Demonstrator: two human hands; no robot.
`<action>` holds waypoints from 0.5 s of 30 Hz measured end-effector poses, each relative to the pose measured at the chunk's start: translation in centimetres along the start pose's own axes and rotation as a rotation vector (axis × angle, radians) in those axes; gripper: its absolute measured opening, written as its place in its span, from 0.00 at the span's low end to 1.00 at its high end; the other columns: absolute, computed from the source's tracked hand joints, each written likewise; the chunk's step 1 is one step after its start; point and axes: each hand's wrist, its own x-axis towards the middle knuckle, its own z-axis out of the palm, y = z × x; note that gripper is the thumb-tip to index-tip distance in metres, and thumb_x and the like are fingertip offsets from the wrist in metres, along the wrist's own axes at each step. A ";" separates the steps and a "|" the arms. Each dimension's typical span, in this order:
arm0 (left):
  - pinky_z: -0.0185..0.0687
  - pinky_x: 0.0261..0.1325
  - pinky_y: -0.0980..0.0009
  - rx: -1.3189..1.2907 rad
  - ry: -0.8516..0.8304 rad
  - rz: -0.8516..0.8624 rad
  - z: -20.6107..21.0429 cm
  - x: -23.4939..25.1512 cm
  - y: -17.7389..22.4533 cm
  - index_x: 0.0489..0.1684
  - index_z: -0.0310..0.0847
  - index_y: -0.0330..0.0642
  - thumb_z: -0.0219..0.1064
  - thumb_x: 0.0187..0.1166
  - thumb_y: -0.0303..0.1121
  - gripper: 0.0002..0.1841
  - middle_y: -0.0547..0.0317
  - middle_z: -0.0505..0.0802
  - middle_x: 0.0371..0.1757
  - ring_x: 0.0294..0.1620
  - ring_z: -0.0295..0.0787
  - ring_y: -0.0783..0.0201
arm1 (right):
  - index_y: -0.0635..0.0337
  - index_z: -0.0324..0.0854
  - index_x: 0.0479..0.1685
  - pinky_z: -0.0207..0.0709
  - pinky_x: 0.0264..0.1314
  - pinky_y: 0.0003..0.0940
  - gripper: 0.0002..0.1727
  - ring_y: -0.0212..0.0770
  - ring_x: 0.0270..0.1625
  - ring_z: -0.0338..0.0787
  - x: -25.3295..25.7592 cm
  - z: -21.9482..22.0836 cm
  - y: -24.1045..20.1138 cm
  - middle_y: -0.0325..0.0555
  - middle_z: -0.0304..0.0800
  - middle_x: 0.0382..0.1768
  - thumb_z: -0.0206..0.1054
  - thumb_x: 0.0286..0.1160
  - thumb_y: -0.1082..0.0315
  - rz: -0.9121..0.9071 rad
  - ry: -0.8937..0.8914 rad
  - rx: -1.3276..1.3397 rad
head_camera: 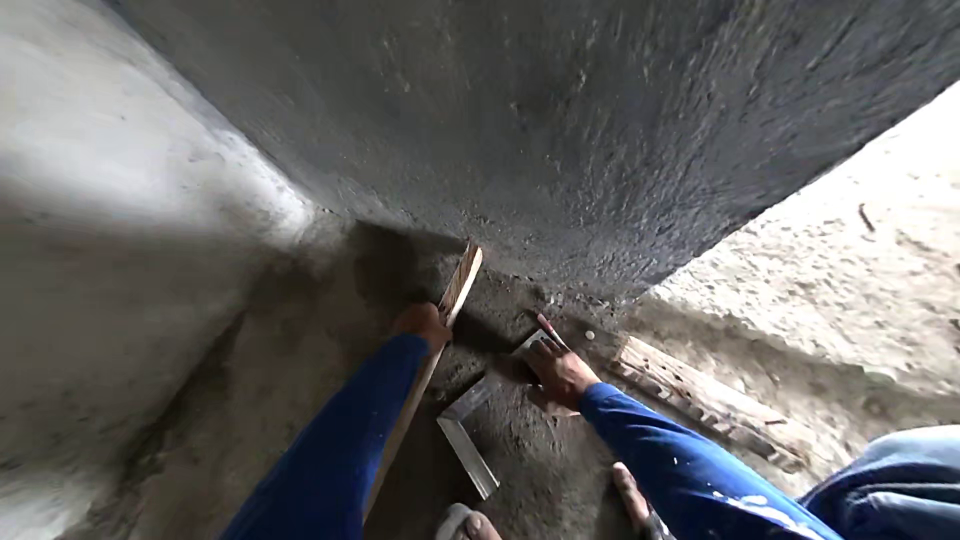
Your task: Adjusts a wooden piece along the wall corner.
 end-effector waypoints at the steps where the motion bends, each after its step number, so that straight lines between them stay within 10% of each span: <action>1: 0.87 0.55 0.38 -0.011 -0.011 -0.007 -0.2 -0.2 0.1 0.46 0.88 0.39 0.78 0.65 0.54 0.26 0.42 0.94 0.48 0.53 0.93 0.43 | 0.50 0.80 0.72 0.78 0.73 0.62 0.37 0.55 0.78 0.79 1.1 -0.9 -1.0 0.49 0.81 0.74 0.73 0.63 0.41 0.125 0.028 0.067; 6: 0.87 0.59 0.41 0.001 -0.049 -0.002 -1.1 -1.4 0.2 0.51 0.89 0.40 0.78 0.67 0.53 0.26 0.44 0.94 0.52 0.56 0.92 0.45 | 0.57 0.77 0.74 0.78 0.71 0.67 0.42 0.63 0.75 0.81 9.3 -2.7 -3.8 0.62 0.81 0.73 0.72 0.64 0.37 0.597 0.079 0.366; 15: 0.85 0.62 0.39 -0.056 -0.066 -0.001 -0.8 -0.3 -0.3 0.53 0.89 0.41 0.77 0.65 0.53 0.26 0.45 0.94 0.56 0.60 0.91 0.45 | 0.61 0.63 0.86 0.77 0.74 0.63 0.57 0.66 0.76 0.79 14.8 -1.9 -5.9 0.68 0.70 0.80 0.82 0.57 0.39 0.679 0.157 0.585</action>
